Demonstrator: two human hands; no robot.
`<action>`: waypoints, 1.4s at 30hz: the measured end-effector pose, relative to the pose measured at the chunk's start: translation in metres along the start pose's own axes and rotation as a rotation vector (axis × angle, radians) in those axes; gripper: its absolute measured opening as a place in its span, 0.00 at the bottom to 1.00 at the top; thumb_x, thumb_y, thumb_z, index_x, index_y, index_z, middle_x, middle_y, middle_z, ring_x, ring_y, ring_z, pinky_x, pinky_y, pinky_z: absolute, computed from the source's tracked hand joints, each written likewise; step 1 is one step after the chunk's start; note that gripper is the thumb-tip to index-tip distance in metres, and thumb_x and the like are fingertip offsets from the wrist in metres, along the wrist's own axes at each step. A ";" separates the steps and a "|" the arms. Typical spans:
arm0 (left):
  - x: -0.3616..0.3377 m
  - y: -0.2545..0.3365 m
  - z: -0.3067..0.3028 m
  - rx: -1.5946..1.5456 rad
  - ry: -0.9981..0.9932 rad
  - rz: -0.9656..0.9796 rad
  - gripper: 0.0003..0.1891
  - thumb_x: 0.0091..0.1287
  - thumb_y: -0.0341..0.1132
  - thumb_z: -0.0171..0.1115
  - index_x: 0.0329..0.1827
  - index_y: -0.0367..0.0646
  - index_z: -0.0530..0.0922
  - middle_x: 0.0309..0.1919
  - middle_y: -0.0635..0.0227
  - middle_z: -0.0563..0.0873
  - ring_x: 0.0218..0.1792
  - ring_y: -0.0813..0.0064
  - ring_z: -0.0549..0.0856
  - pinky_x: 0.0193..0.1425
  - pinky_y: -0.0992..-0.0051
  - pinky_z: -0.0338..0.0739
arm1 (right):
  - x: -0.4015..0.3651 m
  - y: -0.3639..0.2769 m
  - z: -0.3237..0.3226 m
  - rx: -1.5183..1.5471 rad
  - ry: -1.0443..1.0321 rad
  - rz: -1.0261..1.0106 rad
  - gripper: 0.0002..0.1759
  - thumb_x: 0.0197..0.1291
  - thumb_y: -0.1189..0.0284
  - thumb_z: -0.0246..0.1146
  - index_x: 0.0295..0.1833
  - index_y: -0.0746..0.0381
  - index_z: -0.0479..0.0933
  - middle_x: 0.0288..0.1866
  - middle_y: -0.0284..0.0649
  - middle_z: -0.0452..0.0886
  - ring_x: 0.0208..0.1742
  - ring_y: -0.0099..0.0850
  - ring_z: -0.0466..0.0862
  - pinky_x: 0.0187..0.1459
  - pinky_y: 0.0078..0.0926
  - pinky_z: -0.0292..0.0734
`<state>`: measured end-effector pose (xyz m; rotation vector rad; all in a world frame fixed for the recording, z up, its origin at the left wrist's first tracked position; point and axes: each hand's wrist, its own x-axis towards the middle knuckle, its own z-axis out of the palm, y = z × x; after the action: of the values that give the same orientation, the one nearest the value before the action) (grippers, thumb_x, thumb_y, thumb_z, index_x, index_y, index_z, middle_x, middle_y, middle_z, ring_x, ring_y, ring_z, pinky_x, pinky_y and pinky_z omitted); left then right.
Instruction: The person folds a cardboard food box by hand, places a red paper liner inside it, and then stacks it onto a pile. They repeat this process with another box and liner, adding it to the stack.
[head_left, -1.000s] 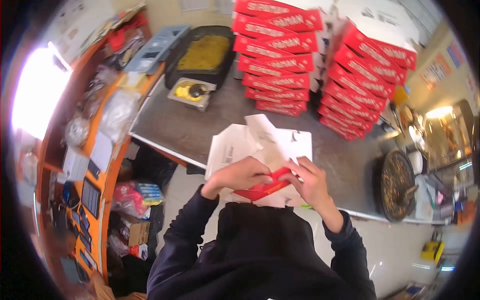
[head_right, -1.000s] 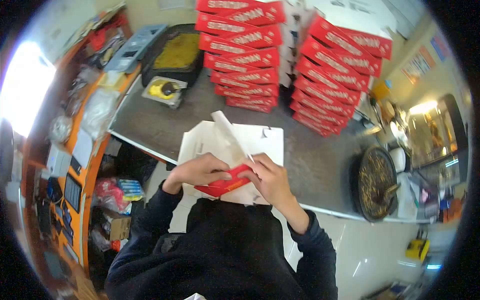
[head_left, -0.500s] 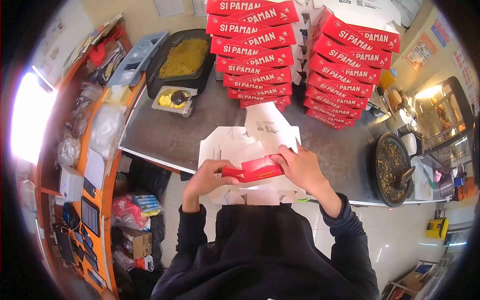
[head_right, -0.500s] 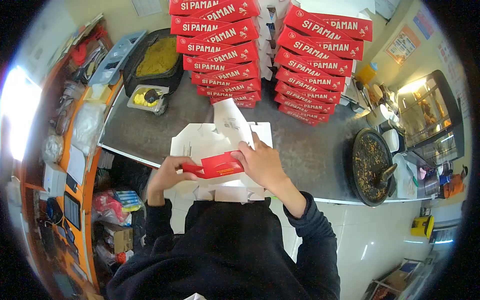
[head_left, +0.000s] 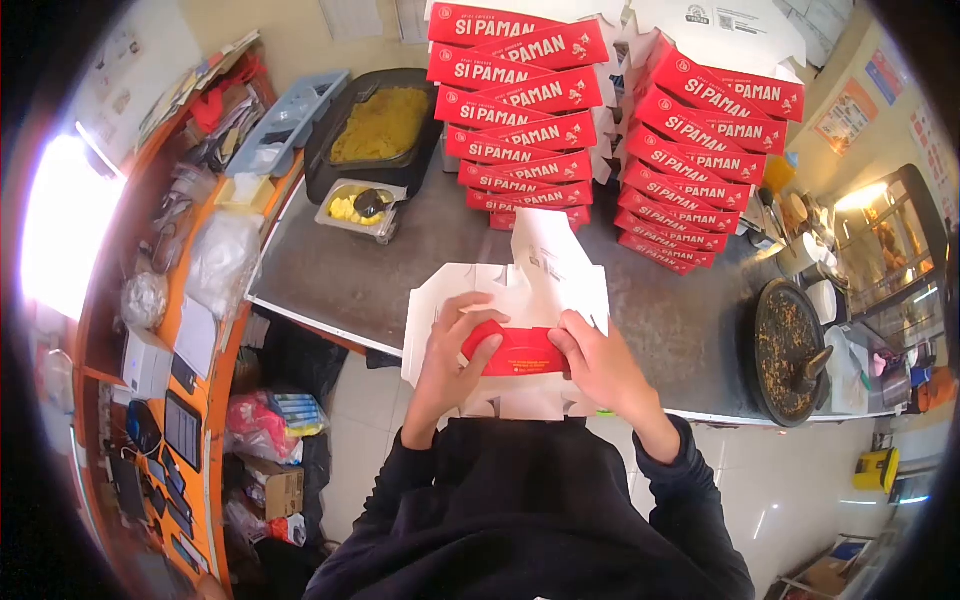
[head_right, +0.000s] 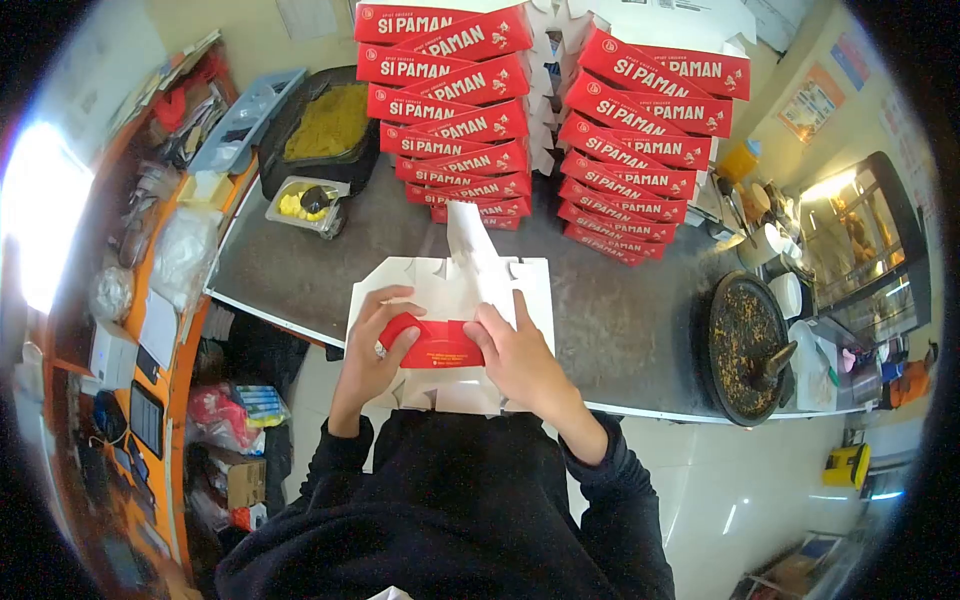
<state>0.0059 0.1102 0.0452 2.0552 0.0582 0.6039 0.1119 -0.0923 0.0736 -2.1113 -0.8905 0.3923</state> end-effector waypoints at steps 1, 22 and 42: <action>0.001 0.006 0.001 0.043 -0.085 0.016 0.15 0.64 0.27 0.67 0.54 0.45 0.83 0.60 0.61 0.78 0.55 0.62 0.78 0.61 0.65 0.71 | -0.003 -0.003 -0.002 -0.008 0.022 -0.024 0.09 0.72 0.65 0.61 0.50 0.59 0.74 0.55 0.63 0.72 0.39 0.65 0.83 0.38 0.54 0.80; -0.005 -0.020 0.066 0.339 -0.134 0.217 0.32 0.62 0.44 0.73 0.69 0.49 0.73 0.80 0.44 0.54 0.79 0.36 0.53 0.80 0.43 0.50 | 0.072 -0.023 -0.329 -0.381 1.308 -0.367 0.18 0.59 0.78 0.64 0.54 0.58 0.87 0.51 0.45 0.89 0.49 0.35 0.90 0.54 0.28 0.81; -0.073 -0.172 0.025 0.647 0.195 -0.768 0.49 0.52 0.40 0.80 0.74 0.34 0.59 0.64 0.45 0.67 0.65 0.39 0.65 0.68 0.47 0.65 | 0.172 -0.031 -0.367 -0.627 1.020 -0.344 0.11 0.67 0.73 0.59 0.48 0.64 0.84 0.47 0.48 0.88 0.47 0.44 0.88 0.49 0.39 0.84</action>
<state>-0.0129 0.1629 -0.1350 2.3211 1.2322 0.3031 0.4163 -0.1601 0.3348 -2.1844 -0.7420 -1.1842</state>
